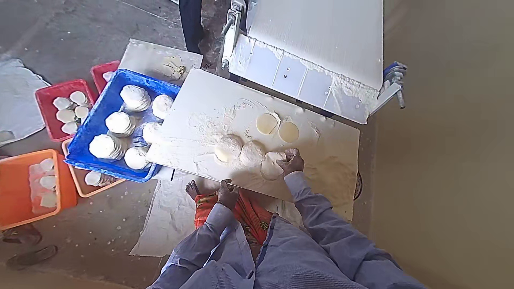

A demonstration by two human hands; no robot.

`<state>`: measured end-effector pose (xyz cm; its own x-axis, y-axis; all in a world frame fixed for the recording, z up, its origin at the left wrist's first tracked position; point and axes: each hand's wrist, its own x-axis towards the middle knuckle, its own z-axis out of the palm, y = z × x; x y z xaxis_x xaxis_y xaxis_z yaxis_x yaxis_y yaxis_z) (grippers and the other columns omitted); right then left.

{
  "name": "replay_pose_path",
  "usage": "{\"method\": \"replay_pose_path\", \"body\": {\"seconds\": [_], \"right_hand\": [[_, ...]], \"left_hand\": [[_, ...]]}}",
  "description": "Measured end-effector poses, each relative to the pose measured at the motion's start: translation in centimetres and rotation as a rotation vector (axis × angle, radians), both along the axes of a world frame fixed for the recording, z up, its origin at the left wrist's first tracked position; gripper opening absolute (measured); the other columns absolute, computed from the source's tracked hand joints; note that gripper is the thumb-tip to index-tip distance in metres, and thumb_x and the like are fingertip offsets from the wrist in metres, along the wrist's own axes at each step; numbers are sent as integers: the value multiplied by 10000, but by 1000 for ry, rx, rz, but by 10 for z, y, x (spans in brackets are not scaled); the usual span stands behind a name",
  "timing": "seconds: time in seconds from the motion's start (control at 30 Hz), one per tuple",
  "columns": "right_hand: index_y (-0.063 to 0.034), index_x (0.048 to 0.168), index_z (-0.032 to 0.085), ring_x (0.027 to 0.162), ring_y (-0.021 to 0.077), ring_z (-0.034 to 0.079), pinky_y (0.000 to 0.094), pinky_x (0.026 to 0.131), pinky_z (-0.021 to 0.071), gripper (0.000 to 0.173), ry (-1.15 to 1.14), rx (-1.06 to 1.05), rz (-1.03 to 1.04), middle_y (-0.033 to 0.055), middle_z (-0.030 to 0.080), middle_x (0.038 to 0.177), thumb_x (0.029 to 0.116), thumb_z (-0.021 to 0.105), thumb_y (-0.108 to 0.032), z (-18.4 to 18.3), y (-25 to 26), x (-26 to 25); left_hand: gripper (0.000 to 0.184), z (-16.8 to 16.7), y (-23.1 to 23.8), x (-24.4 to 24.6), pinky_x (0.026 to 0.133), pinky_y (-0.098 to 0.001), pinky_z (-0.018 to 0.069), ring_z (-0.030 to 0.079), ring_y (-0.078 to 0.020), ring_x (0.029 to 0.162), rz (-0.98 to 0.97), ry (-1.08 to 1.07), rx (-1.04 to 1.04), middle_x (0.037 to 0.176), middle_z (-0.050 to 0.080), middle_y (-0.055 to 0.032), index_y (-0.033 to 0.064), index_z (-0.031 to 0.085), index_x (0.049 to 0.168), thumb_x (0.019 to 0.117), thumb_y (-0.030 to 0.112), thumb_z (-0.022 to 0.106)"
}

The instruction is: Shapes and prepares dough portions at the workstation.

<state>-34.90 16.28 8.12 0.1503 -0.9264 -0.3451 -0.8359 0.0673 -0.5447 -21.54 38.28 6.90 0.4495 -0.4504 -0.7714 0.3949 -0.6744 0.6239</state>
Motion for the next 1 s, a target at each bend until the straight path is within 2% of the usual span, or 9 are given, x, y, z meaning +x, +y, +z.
{"method": "replay_pose_path", "body": {"seconds": [0.23,0.3,0.37,0.43,0.5,0.7,0.83,0.93,1.0], "right_hand": [[-2,1381,515,984,371,719,556,914,560,764,-145,-39,199,212,739,1038,714,887,4,59,25,30],[4,1367,525,914,318,723,500,867,581,748,-239,-5,229,200,734,1004,710,883,27,89,37,41],[8,1338,541,843,259,721,432,804,602,717,-410,57,212,193,728,976,701,868,47,110,45,45],[25,1329,548,826,220,718,383,765,609,680,-526,144,175,192,725,992,720,850,40,120,49,45],[41,1323,538,823,196,710,356,742,612,652,-562,206,155,181,709,995,745,840,30,119,50,40],[33,1329,543,838,189,706,339,725,603,642,-590,253,150,182,711,1040,753,825,54,114,48,26],[1,1423,495,891,192,709,335,726,617,723,-704,370,279,172,680,1173,765,788,68,141,42,21],[-32,1375,558,758,104,656,251,620,547,386,-789,513,286,101,694,1076,1002,608,-116,155,39,21],[-55,1268,656,734,110,671,260,606,555,377,-770,608,225,72,721,988,1105,443,-320,156,38,23]], "left_hand": [[311,15,-8,0,727,-358,595,707,-218,782,112,172,-187,1038,692,-195,-58,531,1321,1099,147,456],[499,19,-20,-1,795,-404,582,705,-269,878,226,397,-297,1110,681,-223,-72,492,1369,1143,310,265],[764,26,-34,-4,919,-475,552,668,-338,1074,408,682,-454,1267,619,-263,-61,411,1442,1097,531,73],[869,39,-48,-8,984,-588,507,587,-386,1233,662,891,-614,1388,554,-244,45,379,1498,1011,717,118],[834,60,-58,-9,915,-629,527,616,-383,1190,787,924,-694,1322,610,-202,154,455,1452,962,786,218],[436,83,-57,-9,896,-520,553,650,-307,1078,653,831,-707,1197,639,-170,89,509,1343,1083,398,345],[336,92,-49,-5,886,-497,577,681,-298,1009,538,731,-832,1126,668,-179,42,515,1301,967,70,535],[511,98,-42,1,842,-505,603,717,-295,934,463,704,-892,1034,706,-185,14,540,1230,765,39,753],[556,100,-36,2,827,-521,606,722,-305,919,432,700,-895,1009,713,-190,4,557,1191,700,52,815]]}}
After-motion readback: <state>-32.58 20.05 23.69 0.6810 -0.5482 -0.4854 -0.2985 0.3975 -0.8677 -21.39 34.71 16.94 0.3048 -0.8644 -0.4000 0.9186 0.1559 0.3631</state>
